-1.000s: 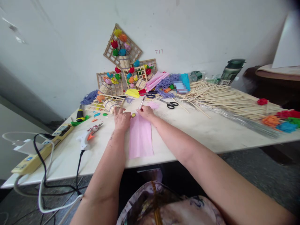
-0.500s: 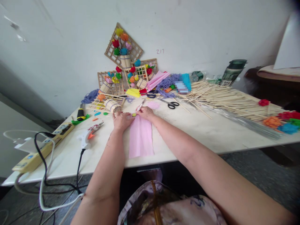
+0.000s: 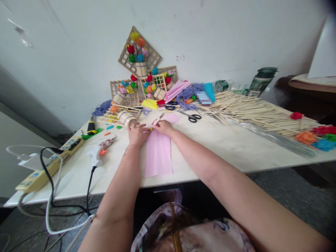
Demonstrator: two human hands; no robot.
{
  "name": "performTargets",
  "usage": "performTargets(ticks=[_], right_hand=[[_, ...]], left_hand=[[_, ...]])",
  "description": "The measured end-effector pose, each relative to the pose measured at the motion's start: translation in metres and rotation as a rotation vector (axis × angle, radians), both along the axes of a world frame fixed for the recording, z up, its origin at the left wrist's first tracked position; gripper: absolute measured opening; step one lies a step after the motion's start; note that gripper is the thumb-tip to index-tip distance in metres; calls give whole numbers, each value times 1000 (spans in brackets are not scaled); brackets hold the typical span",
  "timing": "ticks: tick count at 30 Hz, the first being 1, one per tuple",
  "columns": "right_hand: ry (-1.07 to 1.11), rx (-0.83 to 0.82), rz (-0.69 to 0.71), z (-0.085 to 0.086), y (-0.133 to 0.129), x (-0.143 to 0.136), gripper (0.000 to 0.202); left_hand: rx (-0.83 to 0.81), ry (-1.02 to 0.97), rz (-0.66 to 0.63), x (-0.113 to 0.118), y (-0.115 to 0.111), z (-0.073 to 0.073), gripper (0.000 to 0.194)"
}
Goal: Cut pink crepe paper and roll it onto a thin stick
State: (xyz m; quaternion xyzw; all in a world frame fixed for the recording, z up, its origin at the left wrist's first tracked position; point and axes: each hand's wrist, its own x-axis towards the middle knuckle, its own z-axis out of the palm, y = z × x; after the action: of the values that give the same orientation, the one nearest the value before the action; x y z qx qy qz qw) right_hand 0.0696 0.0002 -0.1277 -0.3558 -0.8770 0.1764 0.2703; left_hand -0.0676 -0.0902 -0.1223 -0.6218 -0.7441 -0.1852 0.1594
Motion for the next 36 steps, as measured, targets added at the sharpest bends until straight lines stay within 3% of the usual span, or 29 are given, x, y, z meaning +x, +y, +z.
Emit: performTargets(ticks=[10,36], right_hand=[[12,-12,-11,2,-3,1,29],[-68,-17,74,7,-4,3,32]], left_hand=[[74,170,-169,3,0,5,20],[56,153,-99,-8,-2,-1,16]])
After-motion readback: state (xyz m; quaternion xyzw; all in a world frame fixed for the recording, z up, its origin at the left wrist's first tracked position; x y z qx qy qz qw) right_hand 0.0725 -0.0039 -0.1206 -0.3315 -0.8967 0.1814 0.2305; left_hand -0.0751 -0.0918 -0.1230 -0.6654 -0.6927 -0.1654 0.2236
